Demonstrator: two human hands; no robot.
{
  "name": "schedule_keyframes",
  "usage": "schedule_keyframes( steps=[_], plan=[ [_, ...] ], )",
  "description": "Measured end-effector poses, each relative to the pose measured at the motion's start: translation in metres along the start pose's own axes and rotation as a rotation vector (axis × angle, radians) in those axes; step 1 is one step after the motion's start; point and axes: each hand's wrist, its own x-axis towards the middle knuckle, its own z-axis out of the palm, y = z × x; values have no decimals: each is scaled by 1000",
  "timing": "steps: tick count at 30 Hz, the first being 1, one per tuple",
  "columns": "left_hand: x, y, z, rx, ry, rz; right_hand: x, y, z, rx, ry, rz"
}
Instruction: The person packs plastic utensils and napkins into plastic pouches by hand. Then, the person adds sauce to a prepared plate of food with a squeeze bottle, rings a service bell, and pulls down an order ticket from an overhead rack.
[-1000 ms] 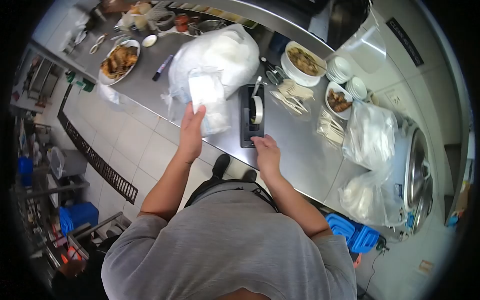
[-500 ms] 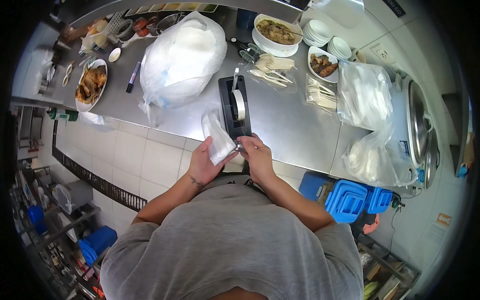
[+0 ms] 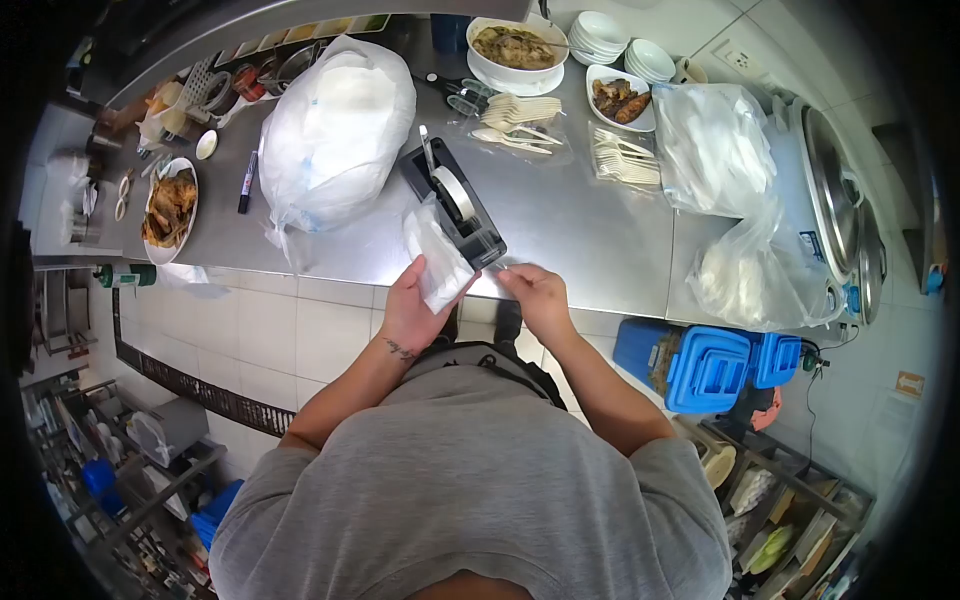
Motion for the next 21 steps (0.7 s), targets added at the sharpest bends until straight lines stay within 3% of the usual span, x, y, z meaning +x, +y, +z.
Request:
schedule_keyframes(
  steps=[1,8,11,16,17,19,21],
  plan=[
    [-1,0,2,16,6,-4,-1,-1,0,50,4,102],
    [-1,-4,0,46,33,-1,-6,-2,4,38,47,134],
    [-9,-6,3,203,206,81,11,17,3,40,62,120],
    [-30,-9,34,560,223,508,53,72,-5,-175,145,-49],
    [-33,-8,39,628,213,574,53,73,-16,-190,166,26],
    [-30,-8,54,743,180,629,50,57,-38,-353,212,-90],
    [-35,-19,62,765,160,623,33,-1,-51,-196,71,-167]
  ],
)
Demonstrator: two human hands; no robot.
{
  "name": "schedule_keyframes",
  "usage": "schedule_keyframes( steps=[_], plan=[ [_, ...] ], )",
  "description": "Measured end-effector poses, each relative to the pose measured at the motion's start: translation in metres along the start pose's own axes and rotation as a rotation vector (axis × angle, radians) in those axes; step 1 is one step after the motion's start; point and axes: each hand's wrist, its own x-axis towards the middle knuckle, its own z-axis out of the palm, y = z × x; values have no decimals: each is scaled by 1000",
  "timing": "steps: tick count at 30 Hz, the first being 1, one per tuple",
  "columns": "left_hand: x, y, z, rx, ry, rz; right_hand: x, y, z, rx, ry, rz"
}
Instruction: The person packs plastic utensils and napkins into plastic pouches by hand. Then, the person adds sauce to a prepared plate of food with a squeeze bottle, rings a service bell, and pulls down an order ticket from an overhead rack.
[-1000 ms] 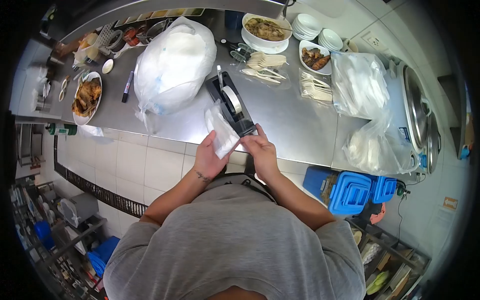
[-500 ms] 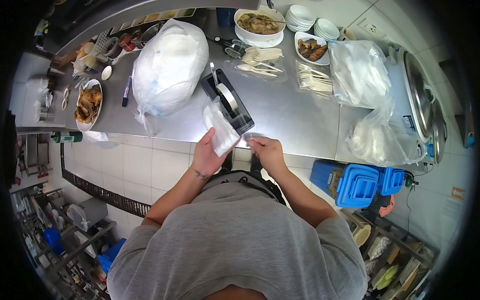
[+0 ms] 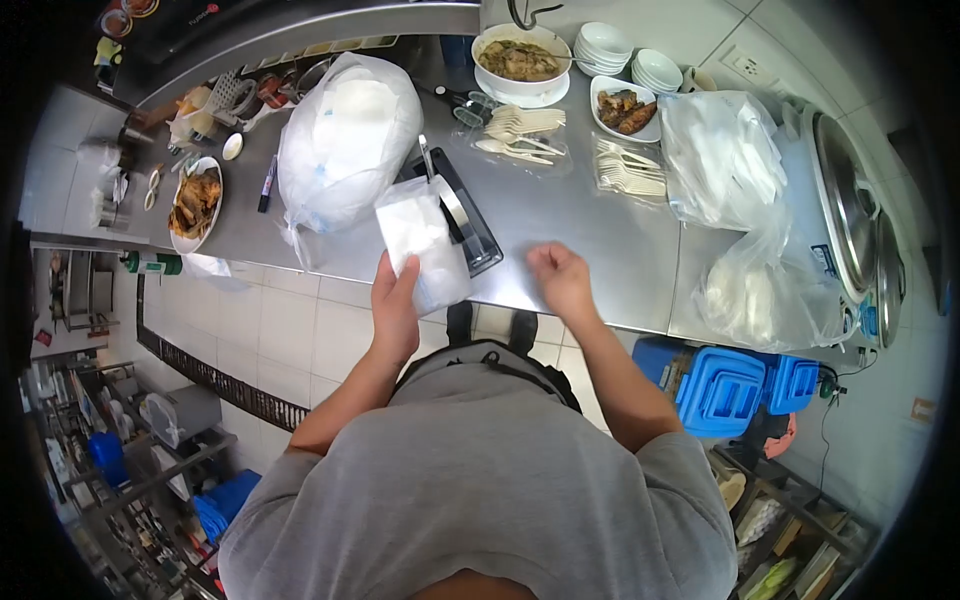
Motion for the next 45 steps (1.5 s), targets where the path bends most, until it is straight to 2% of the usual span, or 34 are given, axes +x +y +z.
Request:
schedule_keyframes(
  steps=[1,4,7,10,16,19,22,25,28,29,32,35,37,38,40,43,45],
  plan=[
    [-1,1,8,-31,-26,-18,-7,-31,-16,88,-47,-37],
    [-2,-4,35,-35,-110,-27,-31,-109,-44,159,-300,-432],
    [-6,-12,57,-1,-194,-18,-42,-144,-56,-232,-373,-699],
    [-10,-17,82,-12,-273,-12,-35,-135,-60,-439,-195,-791],
    [-14,-31,114,2,-394,32,-31,-117,-84,-576,18,-810],
    [-19,-28,132,-63,-403,7,-31,-113,-93,-655,77,-803],
    [-19,-36,147,65,-414,190,-30,-105,-98,-654,113,-810],
    [-7,-46,145,245,-369,119,-29,-100,-105,-636,146,-732],
    [-8,-39,152,216,-381,206,-27,-95,-112,-496,319,-625],
    [-10,-40,156,170,-397,182,-30,-109,-121,-398,351,-513],
    [-11,-44,160,100,-453,120,-1,-70,-142,79,-153,-231],
    [2,-47,150,181,-548,48,16,-63,-181,191,3,-328],
    [2,-27,170,157,-538,93,30,-89,-227,495,352,-244],
    [6,-25,171,172,-517,108,40,-92,-252,539,499,-301],
    [15,-30,171,233,-500,91,65,-79,-293,767,596,-443],
    [24,-35,173,255,-483,58,84,-44,-298,725,805,-142],
    [30,-38,175,245,-455,36,82,-7,-270,764,740,-123]
  ],
)
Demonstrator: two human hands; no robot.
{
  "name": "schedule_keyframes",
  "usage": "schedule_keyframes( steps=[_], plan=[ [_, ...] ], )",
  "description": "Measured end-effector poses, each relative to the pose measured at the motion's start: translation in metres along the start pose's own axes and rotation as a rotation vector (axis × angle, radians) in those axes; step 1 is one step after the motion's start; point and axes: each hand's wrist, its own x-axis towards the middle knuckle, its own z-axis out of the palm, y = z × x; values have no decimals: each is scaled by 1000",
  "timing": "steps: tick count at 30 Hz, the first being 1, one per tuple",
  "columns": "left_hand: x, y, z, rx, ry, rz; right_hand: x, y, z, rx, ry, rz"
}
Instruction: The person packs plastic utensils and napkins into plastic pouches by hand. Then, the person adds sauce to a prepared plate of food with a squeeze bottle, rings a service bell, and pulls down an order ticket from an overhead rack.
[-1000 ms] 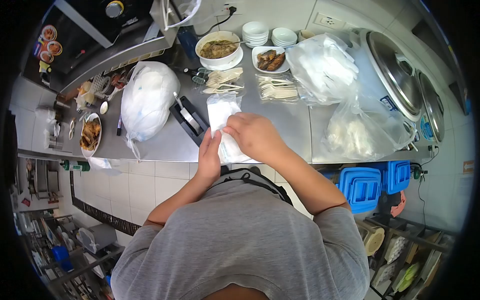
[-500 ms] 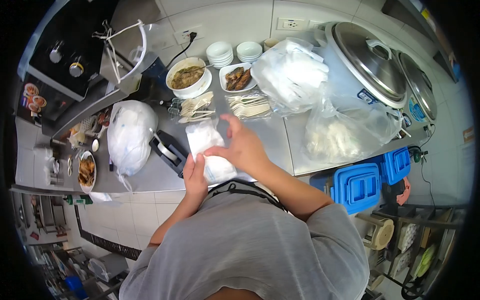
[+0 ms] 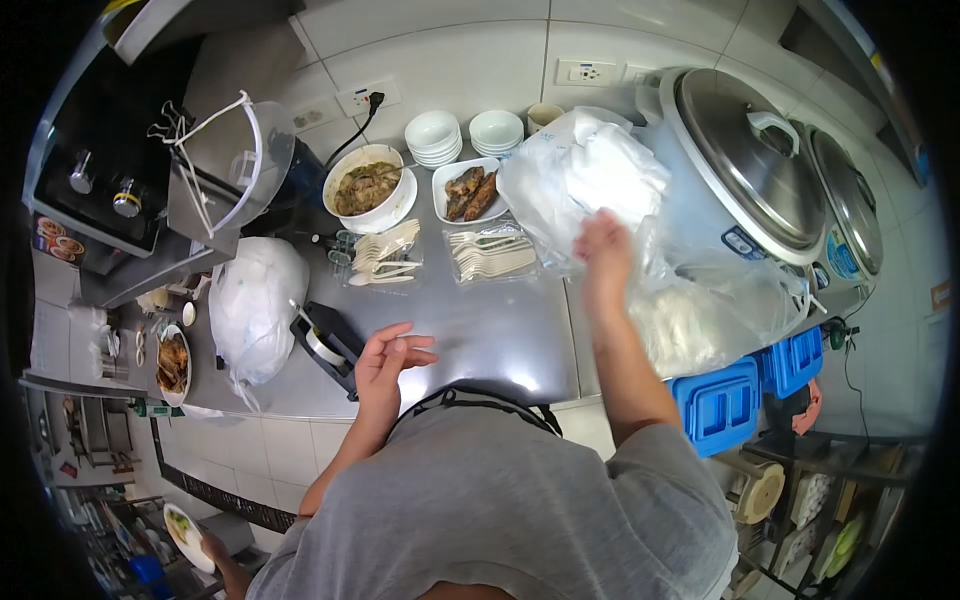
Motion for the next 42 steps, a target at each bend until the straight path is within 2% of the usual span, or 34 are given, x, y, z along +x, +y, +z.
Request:
schedule_keyframes(
  steps=[2,4,6,7,10,11,13,16,20,24,27,38,41,42],
  plan=[
    [9,-5,-2,7,27,-6,-20,63,-21,-221,-280,-121],
    [15,-12,-3,20,36,-32,-63,102,-19,-703,-391,-299],
    [24,-17,-3,39,33,-74,-85,113,-24,-896,-639,-577],
    [32,-23,-7,173,34,-65,-94,118,-23,-974,-778,-725],
    [73,-36,-28,648,109,-56,-103,133,-32,-1203,-972,-630],
    [91,-37,-34,848,170,-68,-101,134,-31,-1191,-989,-609],
    [126,-52,-51,985,202,106,-99,132,-30,-1176,-1000,-566],
    [158,-75,-59,1165,41,267,-96,136,-33,-1146,-1010,-601],
    [156,-67,-21,1097,-54,391,-96,134,-30,-1122,-1003,-575],
    [137,-67,-7,943,-111,340,-94,134,-29,-1142,-1026,-589],
    [112,-63,-11,890,-76,216,-96,134,-30,-1152,-1030,-613],
    [14,-34,-39,586,5,113,-106,136,-26,-1164,-988,-673],
    [-7,-33,-50,532,2,91,-108,127,-20,-1046,-942,-411],
    [-13,-30,-55,532,-8,76,-111,123,-14,-1013,-877,-386]
  ],
)
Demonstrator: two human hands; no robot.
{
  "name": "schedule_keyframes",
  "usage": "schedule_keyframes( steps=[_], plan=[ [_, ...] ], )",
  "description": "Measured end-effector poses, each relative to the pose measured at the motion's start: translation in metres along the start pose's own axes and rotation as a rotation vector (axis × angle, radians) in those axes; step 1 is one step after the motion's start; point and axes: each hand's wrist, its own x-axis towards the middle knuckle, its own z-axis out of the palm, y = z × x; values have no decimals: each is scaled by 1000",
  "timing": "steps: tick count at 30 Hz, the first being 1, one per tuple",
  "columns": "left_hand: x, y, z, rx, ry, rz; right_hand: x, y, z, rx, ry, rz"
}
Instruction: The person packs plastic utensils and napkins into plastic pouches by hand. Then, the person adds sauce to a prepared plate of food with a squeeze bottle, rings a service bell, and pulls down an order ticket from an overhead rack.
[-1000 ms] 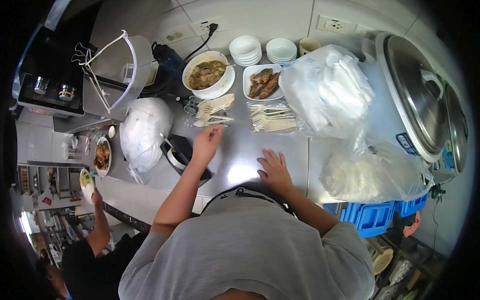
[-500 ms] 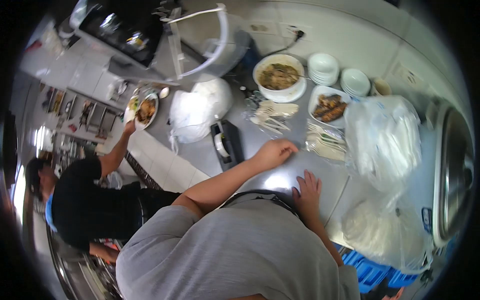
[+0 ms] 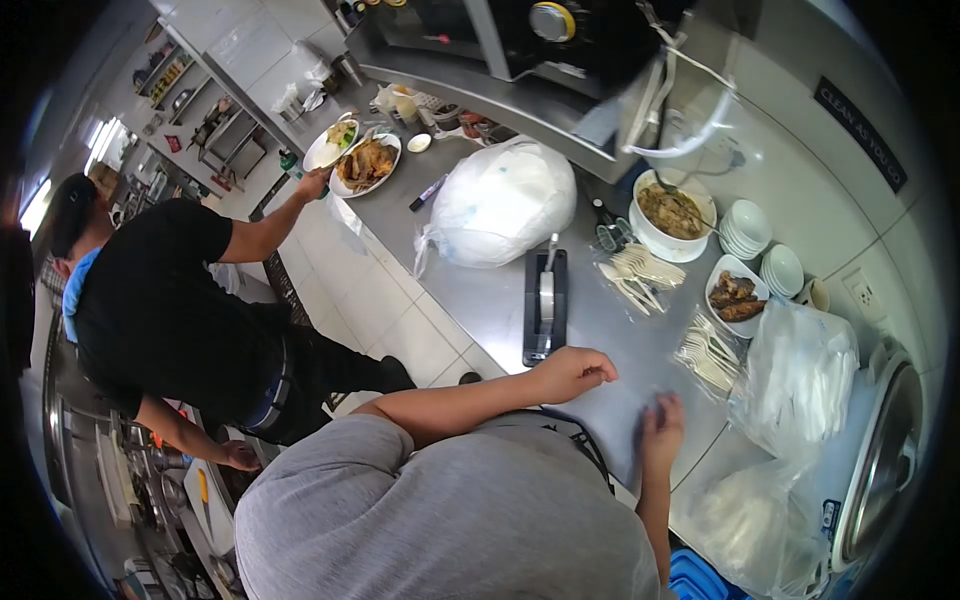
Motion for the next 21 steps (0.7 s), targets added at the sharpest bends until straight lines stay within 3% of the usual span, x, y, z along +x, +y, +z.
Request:
schedule_keyframes(
  steps=[5,8,13,16,21],
  plan=[
    [-35,-11,-51,-67,30,29,20,-86,13,207,182,69],
    [-65,-20,-103,-122,78,5,25,-159,51,385,164,-33],
    [-132,-40,-215,23,247,-41,31,-246,171,663,-188,6],
    [-177,-57,-276,12,397,-206,31,-306,234,571,-419,-54],
    [-245,-95,-349,-127,674,-216,35,-365,328,544,-810,-92]
  ],
)
